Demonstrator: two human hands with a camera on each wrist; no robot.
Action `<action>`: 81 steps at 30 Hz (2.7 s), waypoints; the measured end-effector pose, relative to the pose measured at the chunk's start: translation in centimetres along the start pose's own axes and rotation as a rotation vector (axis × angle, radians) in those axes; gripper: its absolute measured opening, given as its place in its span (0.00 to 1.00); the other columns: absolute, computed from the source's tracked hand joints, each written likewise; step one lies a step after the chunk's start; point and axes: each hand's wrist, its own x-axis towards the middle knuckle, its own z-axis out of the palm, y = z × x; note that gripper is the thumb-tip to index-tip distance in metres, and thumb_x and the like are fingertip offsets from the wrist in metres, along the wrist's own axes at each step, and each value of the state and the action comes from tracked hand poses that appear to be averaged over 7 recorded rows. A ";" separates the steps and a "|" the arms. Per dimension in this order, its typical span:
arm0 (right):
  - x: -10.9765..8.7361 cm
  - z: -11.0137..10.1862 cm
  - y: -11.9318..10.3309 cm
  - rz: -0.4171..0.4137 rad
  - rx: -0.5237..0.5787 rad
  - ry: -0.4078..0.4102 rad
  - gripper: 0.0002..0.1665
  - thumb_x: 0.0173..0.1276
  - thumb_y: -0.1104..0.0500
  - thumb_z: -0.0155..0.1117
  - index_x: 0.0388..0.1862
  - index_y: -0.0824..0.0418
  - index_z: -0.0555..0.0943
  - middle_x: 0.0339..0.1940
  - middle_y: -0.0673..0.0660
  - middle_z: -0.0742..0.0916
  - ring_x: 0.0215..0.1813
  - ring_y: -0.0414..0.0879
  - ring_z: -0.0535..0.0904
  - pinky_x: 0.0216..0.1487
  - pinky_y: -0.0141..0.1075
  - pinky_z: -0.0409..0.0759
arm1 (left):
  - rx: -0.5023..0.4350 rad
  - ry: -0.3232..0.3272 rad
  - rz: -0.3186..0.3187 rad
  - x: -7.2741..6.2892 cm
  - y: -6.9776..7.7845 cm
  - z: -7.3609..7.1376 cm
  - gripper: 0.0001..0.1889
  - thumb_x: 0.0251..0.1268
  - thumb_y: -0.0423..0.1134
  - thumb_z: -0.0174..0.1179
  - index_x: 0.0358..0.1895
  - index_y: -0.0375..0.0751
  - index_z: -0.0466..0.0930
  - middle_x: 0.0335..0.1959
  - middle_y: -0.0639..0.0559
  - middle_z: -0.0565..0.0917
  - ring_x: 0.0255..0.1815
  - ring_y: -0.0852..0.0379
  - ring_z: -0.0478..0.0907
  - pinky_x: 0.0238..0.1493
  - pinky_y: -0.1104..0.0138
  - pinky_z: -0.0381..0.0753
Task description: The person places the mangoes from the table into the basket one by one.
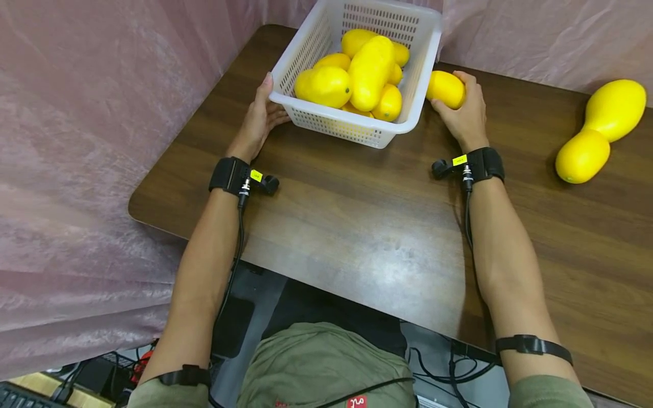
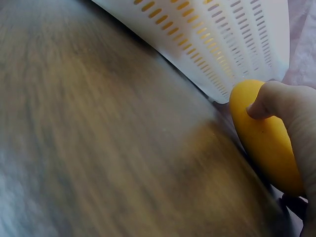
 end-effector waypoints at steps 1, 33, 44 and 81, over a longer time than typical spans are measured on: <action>0.0 0.0 0.1 -0.001 0.005 0.005 0.42 0.62 0.42 0.70 0.75 0.44 0.68 0.67 0.55 0.75 0.58 0.39 0.67 0.60 0.35 0.63 | 0.003 0.000 0.002 0.0 0.0 0.0 0.31 0.79 0.61 0.34 0.71 0.46 0.69 0.60 0.40 0.81 0.61 0.47 0.77 0.66 0.59 0.71; -0.6 -2.1 -3.4 0.061 0.800 0.328 0.26 0.61 0.55 0.78 0.57 0.56 0.81 0.50 0.58 0.82 0.32 0.50 0.87 0.34 0.34 0.81 | 0.003 -0.021 0.017 0.1 0.1 0.0 0.32 0.79 0.62 0.34 0.72 0.45 0.67 0.63 0.38 0.78 0.64 0.46 0.75 0.67 0.59 0.70; -0.3 -2.3 -4.2 0.034 0.855 0.348 0.31 0.63 0.55 0.75 0.62 0.53 0.73 0.56 0.57 0.79 0.32 0.52 0.86 0.31 0.34 0.82 | -0.006 -0.015 0.007 0.1 -0.1 -0.1 0.32 0.79 0.62 0.35 0.72 0.46 0.67 0.63 0.38 0.78 0.64 0.47 0.76 0.67 0.60 0.71; -0.2 -1.5 -6.1 -0.051 0.811 0.234 0.18 0.67 0.55 0.72 0.52 0.59 0.80 0.44 0.61 0.85 0.28 0.52 0.86 0.30 0.34 0.82 | -0.011 -0.004 -0.003 -0.2 0.0 -0.4 0.32 0.79 0.63 0.35 0.70 0.45 0.69 0.60 0.37 0.79 0.62 0.46 0.76 0.67 0.59 0.71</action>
